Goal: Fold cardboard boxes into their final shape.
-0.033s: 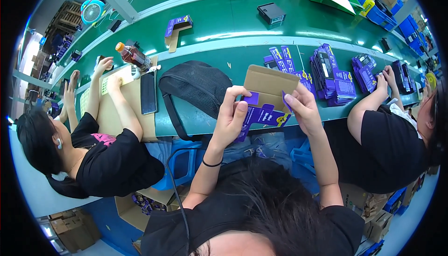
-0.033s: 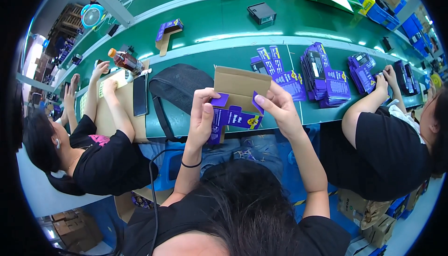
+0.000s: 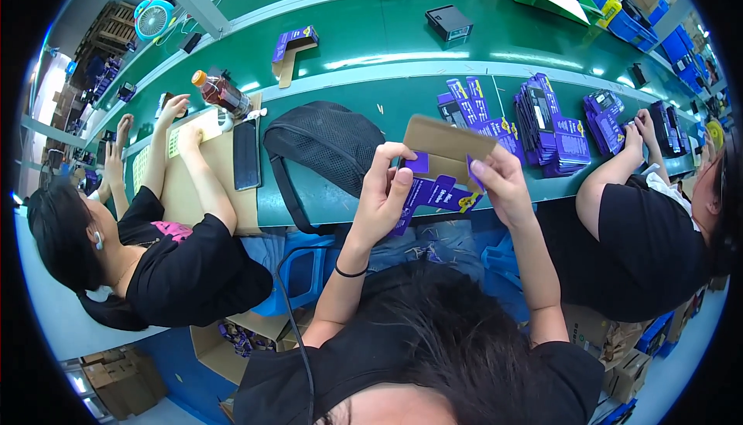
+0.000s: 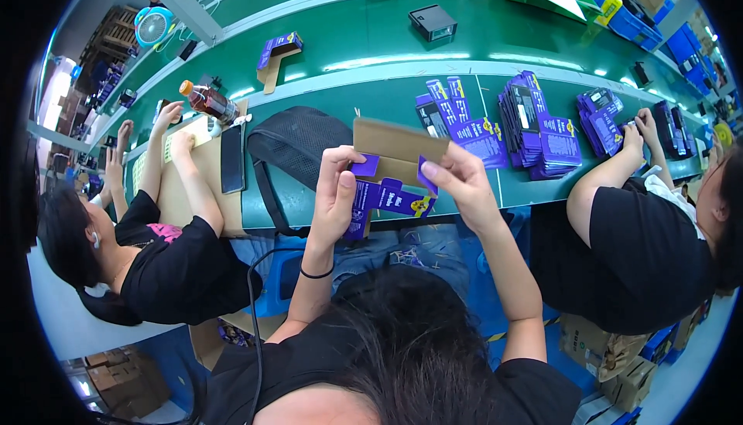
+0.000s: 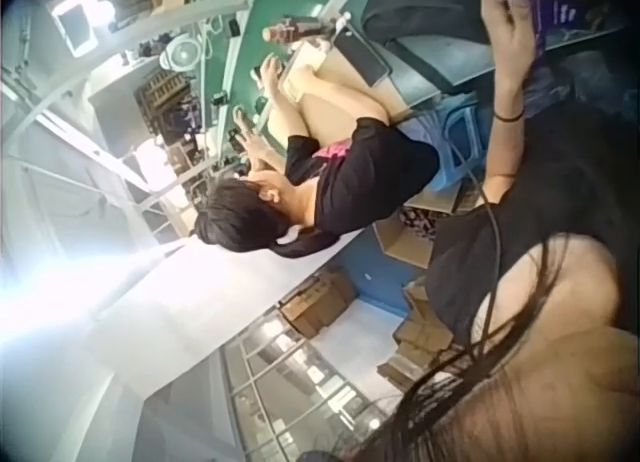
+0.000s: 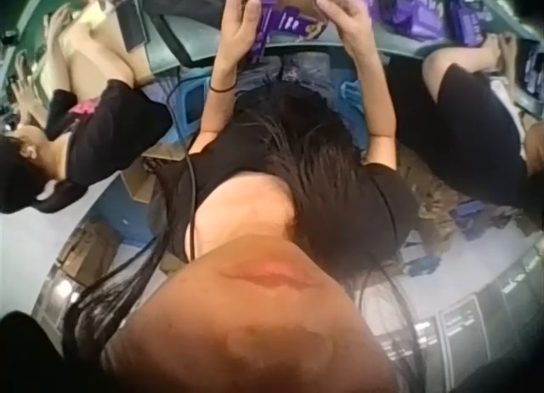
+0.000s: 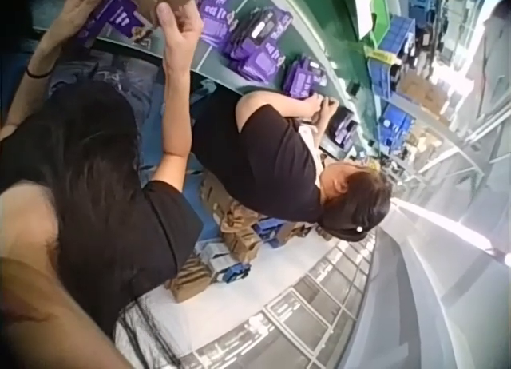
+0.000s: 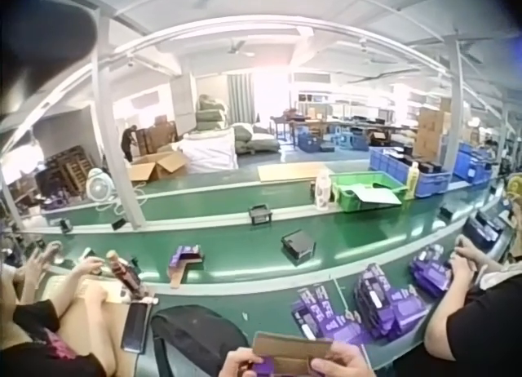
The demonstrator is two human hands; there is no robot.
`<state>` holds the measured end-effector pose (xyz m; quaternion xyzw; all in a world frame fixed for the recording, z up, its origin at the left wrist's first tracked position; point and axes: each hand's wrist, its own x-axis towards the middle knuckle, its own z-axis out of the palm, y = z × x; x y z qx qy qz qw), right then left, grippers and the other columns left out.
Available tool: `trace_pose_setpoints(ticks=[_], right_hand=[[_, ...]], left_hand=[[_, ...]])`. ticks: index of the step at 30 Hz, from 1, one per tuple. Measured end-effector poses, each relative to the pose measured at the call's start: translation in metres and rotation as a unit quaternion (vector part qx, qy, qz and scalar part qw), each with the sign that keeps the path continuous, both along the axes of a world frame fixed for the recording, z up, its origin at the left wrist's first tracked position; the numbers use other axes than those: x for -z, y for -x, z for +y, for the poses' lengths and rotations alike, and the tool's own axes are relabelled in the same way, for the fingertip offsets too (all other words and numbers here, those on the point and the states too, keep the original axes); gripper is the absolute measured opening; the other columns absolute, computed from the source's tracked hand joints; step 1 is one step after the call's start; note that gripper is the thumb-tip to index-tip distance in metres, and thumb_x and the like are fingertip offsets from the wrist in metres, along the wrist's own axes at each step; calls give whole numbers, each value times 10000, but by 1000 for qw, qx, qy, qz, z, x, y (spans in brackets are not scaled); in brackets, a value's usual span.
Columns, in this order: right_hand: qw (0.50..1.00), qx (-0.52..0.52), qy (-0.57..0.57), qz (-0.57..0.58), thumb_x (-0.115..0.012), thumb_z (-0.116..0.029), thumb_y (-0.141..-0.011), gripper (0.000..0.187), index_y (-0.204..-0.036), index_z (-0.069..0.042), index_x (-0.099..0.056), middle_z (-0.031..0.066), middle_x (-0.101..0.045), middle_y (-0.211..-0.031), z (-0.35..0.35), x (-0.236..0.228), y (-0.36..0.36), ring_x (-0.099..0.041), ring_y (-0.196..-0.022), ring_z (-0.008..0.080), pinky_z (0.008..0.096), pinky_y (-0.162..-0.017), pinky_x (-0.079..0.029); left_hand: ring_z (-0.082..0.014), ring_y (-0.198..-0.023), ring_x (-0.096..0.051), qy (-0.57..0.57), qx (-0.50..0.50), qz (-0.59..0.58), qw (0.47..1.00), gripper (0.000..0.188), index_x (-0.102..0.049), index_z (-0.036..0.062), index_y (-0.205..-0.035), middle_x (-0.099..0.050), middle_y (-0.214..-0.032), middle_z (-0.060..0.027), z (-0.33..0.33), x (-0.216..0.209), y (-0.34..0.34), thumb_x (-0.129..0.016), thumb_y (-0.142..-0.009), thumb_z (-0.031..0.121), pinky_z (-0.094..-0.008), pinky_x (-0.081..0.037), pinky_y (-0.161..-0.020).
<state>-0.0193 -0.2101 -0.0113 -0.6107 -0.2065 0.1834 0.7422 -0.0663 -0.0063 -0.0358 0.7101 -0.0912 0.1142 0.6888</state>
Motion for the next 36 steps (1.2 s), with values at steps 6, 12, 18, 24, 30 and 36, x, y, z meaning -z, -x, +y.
trace_pose_setpoints(ticks=[6, 12, 18, 24, 30, 36], right_hand=[[993, 39, 68, -84, -592, -37, -813, 387, -1200, -37, -594, 90, -633, -1110, -7, 8, -4, -585, -749, 106, 205, -640, -467], [981, 53, 121, -144, -570, -59, -829, 403, -1232, -39, -581, 114, -618, -1163, 6, 4, 1, -624, -836, 154, 225, -709, -497], [991, -28, 26, -129, -561, -100, -837, 402, -1235, -40, -575, 143, -582, -1234, 5, 9, 1, -632, -973, 226, 263, -815, -509], [997, -83, -9, 1, -554, -92, -836, 391, -1223, -43, -587, 152, -577, -1242, -6, -8, -2, -622, -1022, 251, 278, -856, -505], [992, -83, 61, -74, -536, -47, -832, 385, -1212, -56, -601, 154, -599, -1210, -11, -14, -1, -633, -998, 242, 262, -835, -510], [971, -66, 152, -172, -512, -25, -839, 411, -1242, -71, -581, 169, -565, -1257, -9, -9, 10, -593, -1079, 254, 296, -895, -478]], left_hand=[[-102, -686, -481, 75, 70, 53, 993, 265, -445, 65, -1096, -516, -972, -76, 2, -11, 1, -469, -969, 296, -225, -412, -633], [-116, -723, -528, -36, 101, 37, 994, 288, -429, 56, -1112, -524, -1014, -102, 1, -8, -1, -461, -973, 307, -229, -445, -643], [-182, -768, -564, 22, 83, 75, 994, 431, -355, 60, -1193, -504, -1081, -151, -3, 4, -1, -484, -953, 394, -270, -487, -668], [-236, -777, -568, 38, 85, 15, 996, 621, -241, 69, -1299, -475, -1133, -201, -8, 8, 3, -499, -920, 488, -304, -500, -685], [-253, -791, -568, 15, 114, -39, 993, 673, -211, 73, -1369, -466, -1143, -208, -11, 5, 6, -464, -925, 511, -329, -499, -696], [-241, -852, -558, -51, 91, 11, 994, 552, -384, 63, -1333, -486, -1144, -169, -11, -8, 9, -381, -966, 475, -343, -473, -743]])
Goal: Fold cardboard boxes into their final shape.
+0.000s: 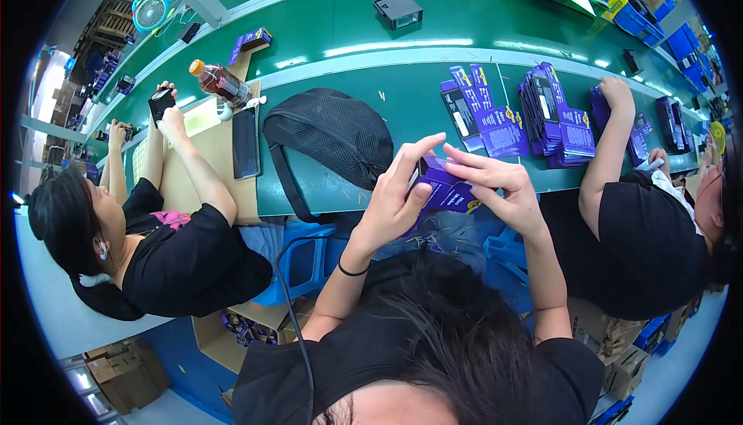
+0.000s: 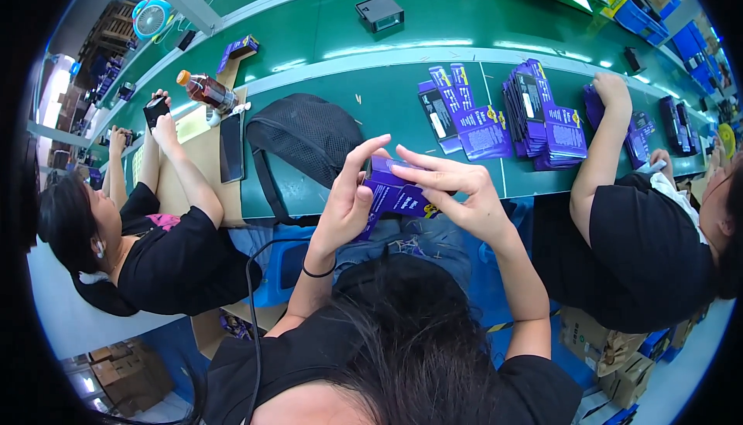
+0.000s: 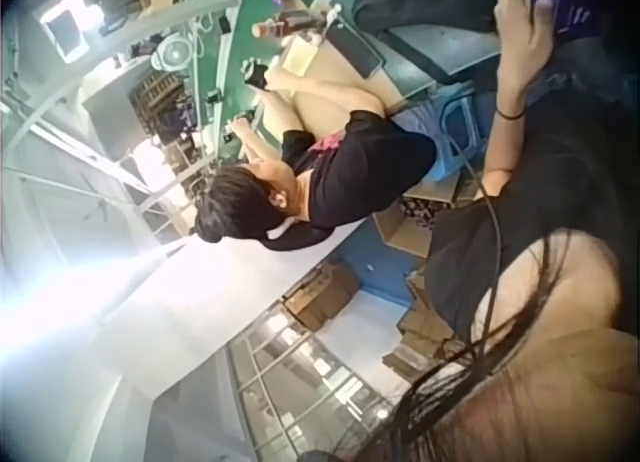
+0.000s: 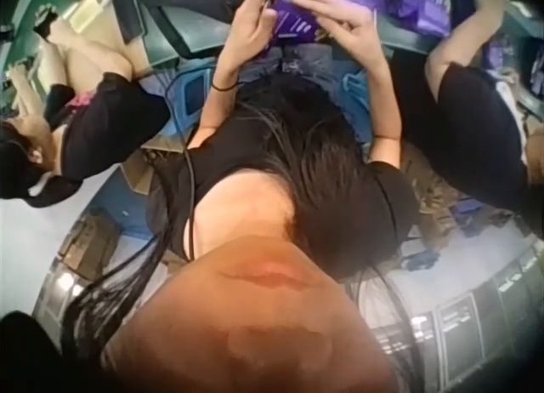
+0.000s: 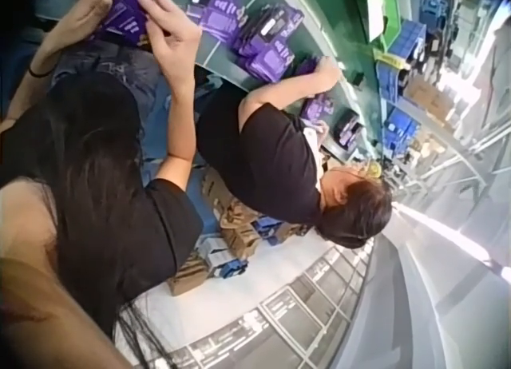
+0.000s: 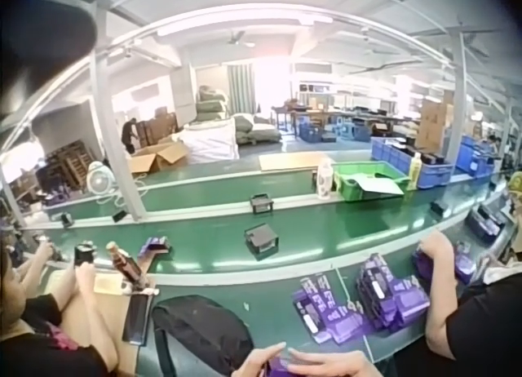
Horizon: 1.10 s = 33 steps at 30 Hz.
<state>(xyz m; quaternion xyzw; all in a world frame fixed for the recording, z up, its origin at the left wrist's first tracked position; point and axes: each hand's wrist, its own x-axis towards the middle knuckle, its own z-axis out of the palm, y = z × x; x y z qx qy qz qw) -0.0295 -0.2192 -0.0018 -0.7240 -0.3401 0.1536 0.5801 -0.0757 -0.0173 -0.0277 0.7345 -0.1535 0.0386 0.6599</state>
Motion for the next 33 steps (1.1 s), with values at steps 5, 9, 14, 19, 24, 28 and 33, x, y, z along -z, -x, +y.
trace_pose_setpoints(ticks=[5, 9, 14, 19, 24, 28, 33], right_hand=[[998, -44, 1, -39, -493, -45, -871, 412, -1278, -71, -549, 180, -464, -1364, 3, -3, -1, -474, -1233, 286, 358, -997, -395], [999, 1, -26, 31, -488, -72, -890, 359, -1239, -56, -567, 178, -410, -1406, 13, -10, 5, -371, -1309, 311, 392, -1045, -329], [994, 44, -67, 78, -487, -95, -902, 273, -1157, -48, -573, 177, -404, -1410, 14, 5, 8, -327, -1339, 331, 416, -1059, -312], [997, 5, -62, 40, -477, -89, -902, 167, -1049, -56, -549, 190, -427, -1383, 15, 11, 7, -376, -1305, 320, 413, -1053, -327], [994, 59, -75, 45, -509, -100, -894, 144, -1019, -55, -563, 186, -447, -1368, 15, 12, 15, -422, -1268, 319, 401, -1024, -360], [992, 100, -43, 58, -509, -98, -892, 148, -1023, -55, -564, 195, -456, -1357, 17, 7, 20, -443, -1249, 311, 394, -1022, -365], [980, 87, -85, 156, -498, -87, -888, 170, -1042, -47, -556, 205, -470, -1343, 11, 14, 12, -460, -1234, 298, 384, -1014, -377]], left_hand=[[-222, -918, -541, -6, -35, -13, 999, 491, -534, 53, -1215, -508, -1135, -140, -2, 4, 1, -333, -988, 440, -328, -441, -785], [-217, -942, -531, 40, -58, -21, 997, 447, -560, 41, -1154, -520, -1123, -135, -6, 7, -2, -334, -998, 394, -316, -424, -813], [-211, -957, -524, 70, -68, -11, 995, 381, -571, 37, -1087, -532, -1109, -124, -9, 14, -3, -352, -1001, 336, -309, -415, -831], [-206, -959, -518, 121, -54, 30, 991, 315, -572, 34, -1032, -543, -1084, -116, -1, 14, 1, -363, -998, 267, -307, -404, -850], [-200, -954, -512, 127, -70, 0, 989, 275, -573, 32, -1007, -545, -1064, -110, -3, 21, -1, -372, -989, 219, -305, -395, -863], [-192, -948, -507, 119, -86, 1, 989, 262, -571, 30, -997, -541, -1055, -105, -3, 23, -1, -380, -984, 209, -303, -390, -866], [-185, -938, -503, 91, -100, 3, 991, 259, -568, 29, -987, -532, -1049, -99, -7, 22, -3, -402, -979, 228, -301, -387, -867]])
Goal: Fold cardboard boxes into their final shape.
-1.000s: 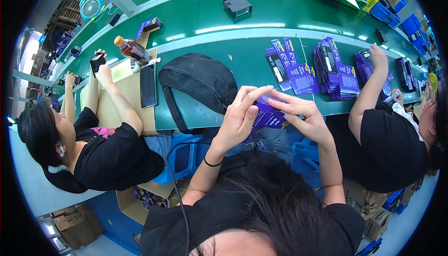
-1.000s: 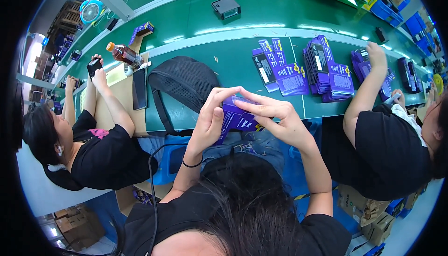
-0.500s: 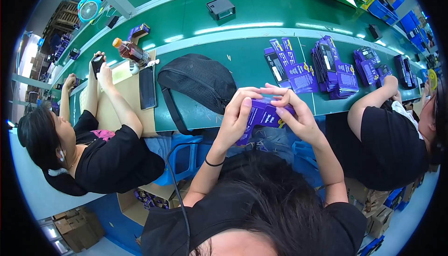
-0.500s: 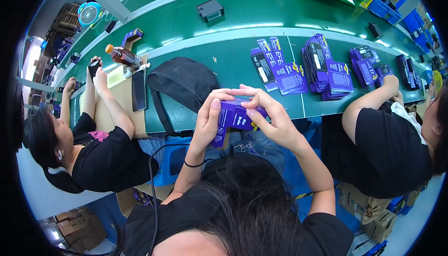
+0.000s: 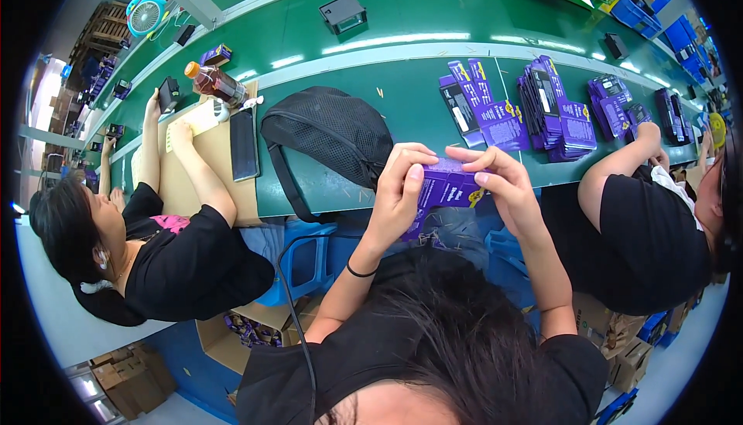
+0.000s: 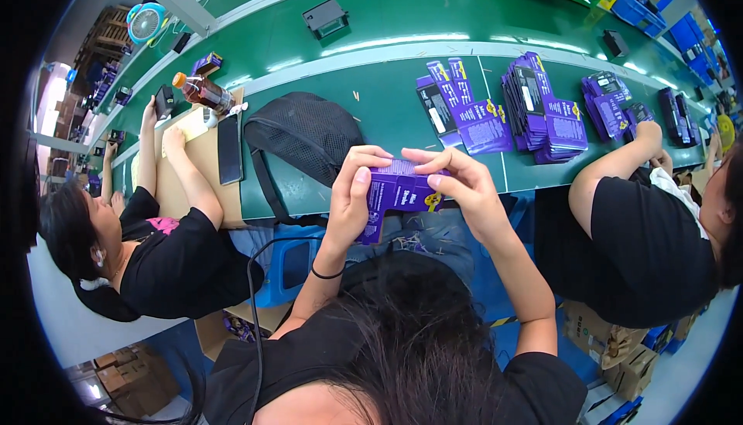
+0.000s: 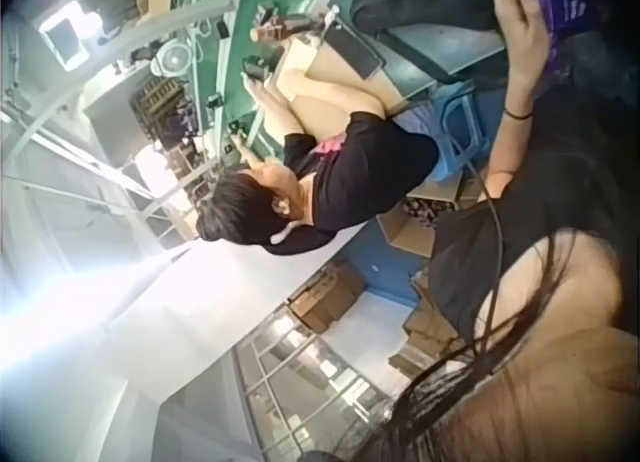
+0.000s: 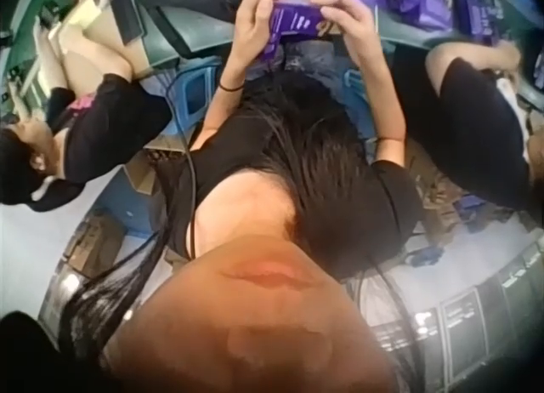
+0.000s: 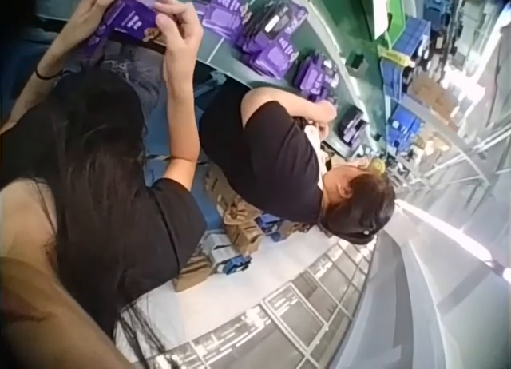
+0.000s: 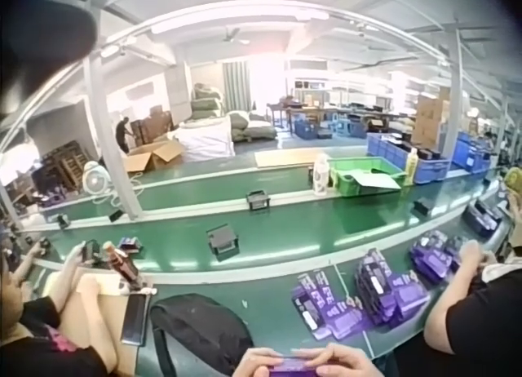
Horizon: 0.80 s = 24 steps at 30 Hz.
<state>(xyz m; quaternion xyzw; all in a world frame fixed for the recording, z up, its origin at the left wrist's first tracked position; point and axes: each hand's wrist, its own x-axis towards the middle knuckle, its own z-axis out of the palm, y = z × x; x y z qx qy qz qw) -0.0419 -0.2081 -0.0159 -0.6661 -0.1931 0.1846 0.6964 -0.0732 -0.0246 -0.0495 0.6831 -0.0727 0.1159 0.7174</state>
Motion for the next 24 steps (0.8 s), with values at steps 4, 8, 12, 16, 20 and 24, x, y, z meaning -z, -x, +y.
trace_pose_setpoints(ticks=[4, 8, 12, 16, 20, 24], right_hand=[[994, -29, -74, 73, -506, -76, -876, 176, -1038, -31, -562, 202, -488, -1329, -5, -1, -4, -467, -1227, 294, 372, -996, -397], [998, -29, -22, 52, -533, -57, -851, 142, -978, -17, -584, 201, -512, -1306, -6, -21, 1, -472, -1221, 289, 361, -985, -408], [995, -7, 31, 94, -585, -44, -827, 123, -936, 0, -622, 187, -536, -1285, -16, -35, -8, -472, -1224, 273, 367, -1004, -394], [993, 63, 93, 32, -665, -85, -790, 126, -902, -27, -659, 131, -595, -1215, -8, -24, -1, -533, -1131, 222, 348, -950, -431], [981, 29, 143, -126, -702, -114, -764, 152, -901, -53, -678, 85, -626, -1171, -16, -9, -5, -571, -1046, 191, 351, -937, -436], [928, 23, 191, -320, -717, -120, -734, 185, -912, -77, -690, 54, -641, -1133, -12, -10, 0, -586, -993, 179, 376, -956, -414]], left_hand=[[-186, -933, -501, 7, 3, -4, 1000, 265, -567, 32, -984, -525, -1046, -97, -1, -1, -1, -424, -974, 254, -305, -387, -867], [-194, -932, -499, 92, 45, 19, 995, 273, -567, 34, -986, -520, -1040, -96, 5, 1, 1, -442, -967, 276, -314, -384, -871], [-200, -929, -499, -41, 1, -27, 999, 276, -567, 39, -1002, -519, -1040, -99, 2, -7, 5, -450, -963, 286, -315, -395, -848], [-197, -922, -499, -35, -26, -28, 999, 278, -573, 40, -999, -515, -1039, -97, -7, -2, 0, -448, -966, 286, -305, -403, -817], [-195, -913, -500, -24, -8, -16, 1000, 279, -583, 38, -984, -513, -1040, -99, 3, 6, -1, -448, -968, 281, -294, -407, -789], [-194, -904, -500, -27, -2, 0, 1000, 277, -593, 35, -965, -514, -1046, -106, 6, 5, -1, -450, -968, 273, -288, -408, -766]])
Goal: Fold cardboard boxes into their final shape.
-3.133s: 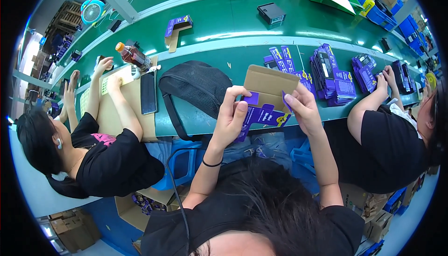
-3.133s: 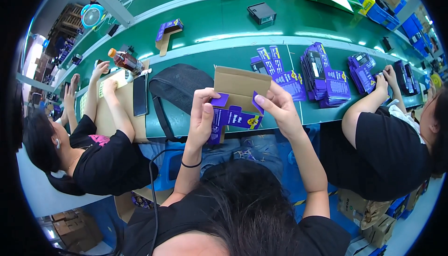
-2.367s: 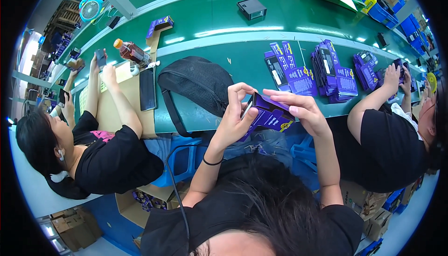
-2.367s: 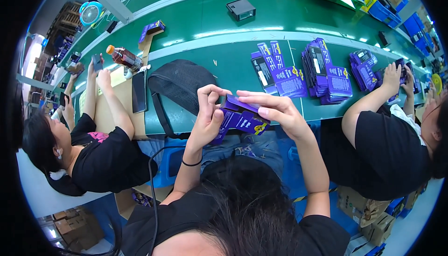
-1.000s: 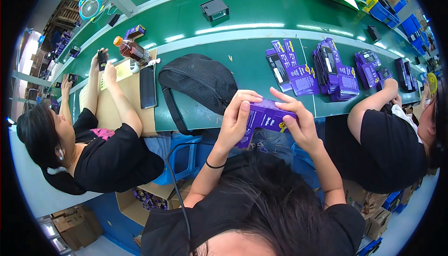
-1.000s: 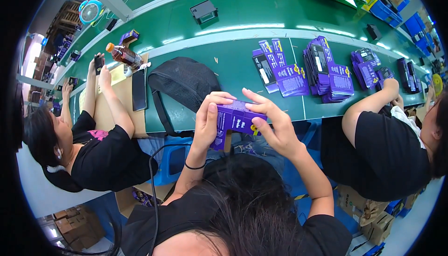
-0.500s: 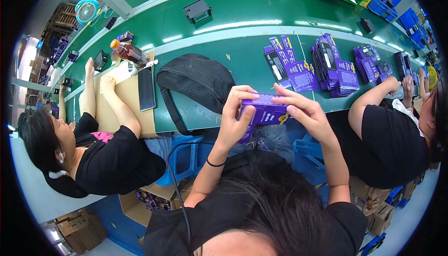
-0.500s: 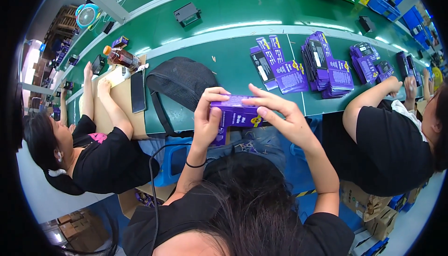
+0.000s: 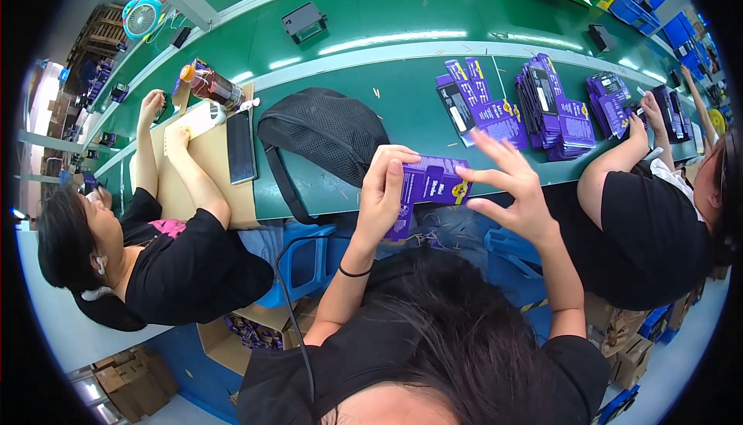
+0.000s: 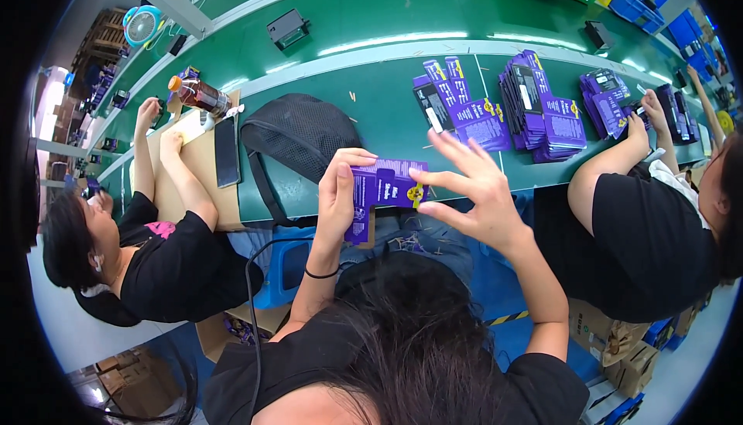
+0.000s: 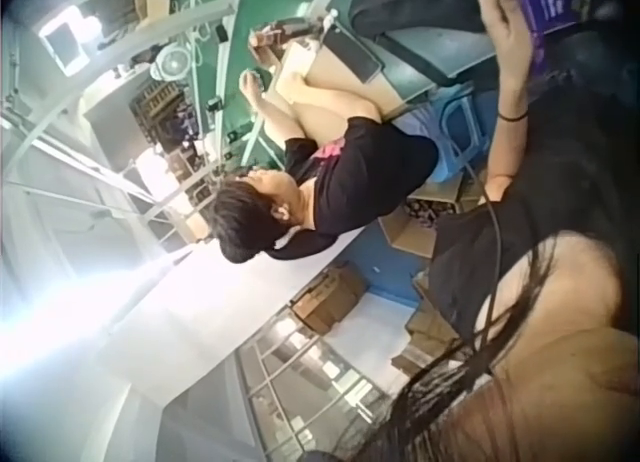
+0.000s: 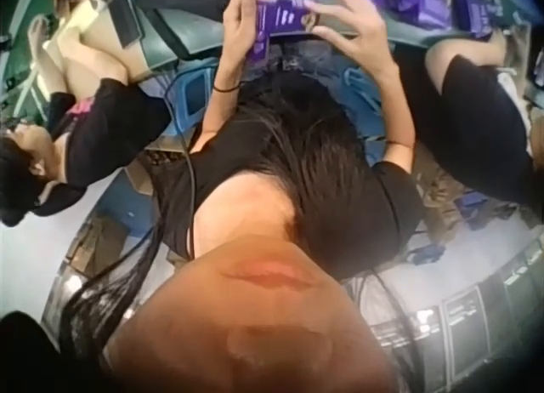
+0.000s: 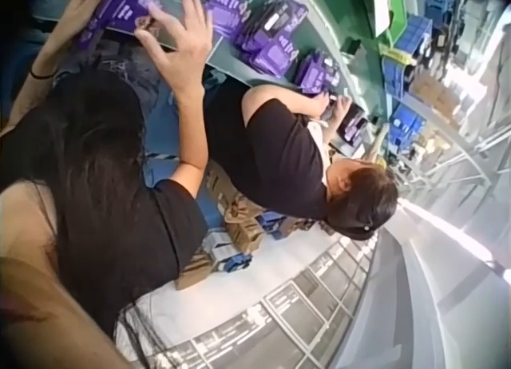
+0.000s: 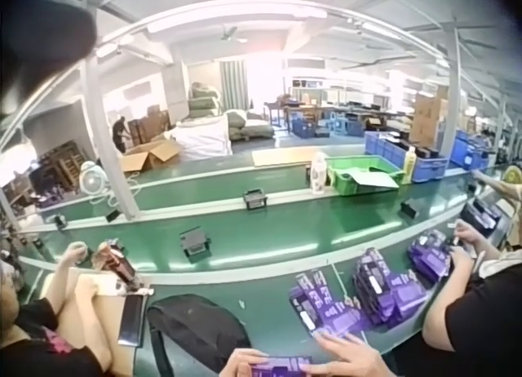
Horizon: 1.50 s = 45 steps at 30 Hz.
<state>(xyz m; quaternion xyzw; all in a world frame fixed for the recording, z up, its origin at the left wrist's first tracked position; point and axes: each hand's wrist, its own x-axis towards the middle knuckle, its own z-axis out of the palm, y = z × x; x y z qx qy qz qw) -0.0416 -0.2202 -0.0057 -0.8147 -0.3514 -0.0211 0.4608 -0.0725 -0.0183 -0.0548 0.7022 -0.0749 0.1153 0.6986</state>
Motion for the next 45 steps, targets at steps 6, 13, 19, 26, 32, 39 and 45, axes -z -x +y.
trace_pose_setpoints(ticks=[6, 13, 19, 26, 32, 39, 45], right_hand=[[963, 136, 73, -221, -742, -105, -679, 232, -909, -119, -711, 22, -656, -1044, 29, -10, 13, -579, -991, 172, 429, -1012, -351], [964, 134, 59, -224, -737, -123, -704, 203, -903, -153, -718, -44, -664, -979, 29, -13, 13, -587, -949, 146, 464, -1032, -311], [960, 129, 43, -244, -742, -117, -696, 189, -882, -137, -718, -56, -670, -945, 26, -15, 15, -586, -949, 147, 455, -1035, -309], [996, 71, -36, -39, -686, -101, -745, 222, -966, -99, -671, 25, -641, -1062, 25, -8, 8, -578, -994, 191, 406, -1020, -343], [984, 10, -96, 149, -568, -177, -855, 282, -1111, -58, -575, 111, -598, -1082, 39, 26, -46, -563, -968, 197, 306, -859, -429], [944, 210, -110, 229, -485, -526, -878, 725, -1397, -47, -322, 197, -446, -1325, 54, 42, -235, -409, -1245, 313, 414, -1025, -321], [853, 206, 475, -70, -638, -516, -754, 922, -1432, -26, -247, 234, -373, -1397, 10, 101, -144, -269, -1349, 393, 620, -1049, -201]], left_hand=[[-195, -884, -497, -47, -78, -7, 996, 268, -604, 35, -955, -519, -1063, -121, -10, -11, 2, -471, -960, 268, -288, -411, -735], [-189, -831, -493, -73, -101, -74, 989, 252, -610, 44, -978, -521, -1083, -126, -12, -21, 6, -514, -943, 274, -285, -422, -682], [-185, -753, -504, -90, -113, -103, 984, 246, -623, 43, -987, -521, -1089, -131, -12, -21, 8, -562, -912, 269, -271, -428, -611], [-181, -655, -508, -165, -75, -131, 975, 241, -647, 50, -969, -521, -1099, -142, -5, -20, 5, -618, -867, 266, -254, -423, -522], [-294, -877, -555, -247, -67, -41, 966, 401, -531, 110, -1211, -446, -1220, -170, 10, -27, -10, -546, -899, 362, -351, -478, -657], [-342, -1298, -303, -174, -266, -102, 943, 603, -279, 27, -1404, -301, -1404, -201, 31, -16, -26, -423, -952, 401, -429, -248, -1062], [-346, -1291, -321, -165, -256, -38, 952, 595, -263, 29, -1411, -298, -1406, -204, 44, -4, -5, -455, -944, 344, -434, -267, -1054]])
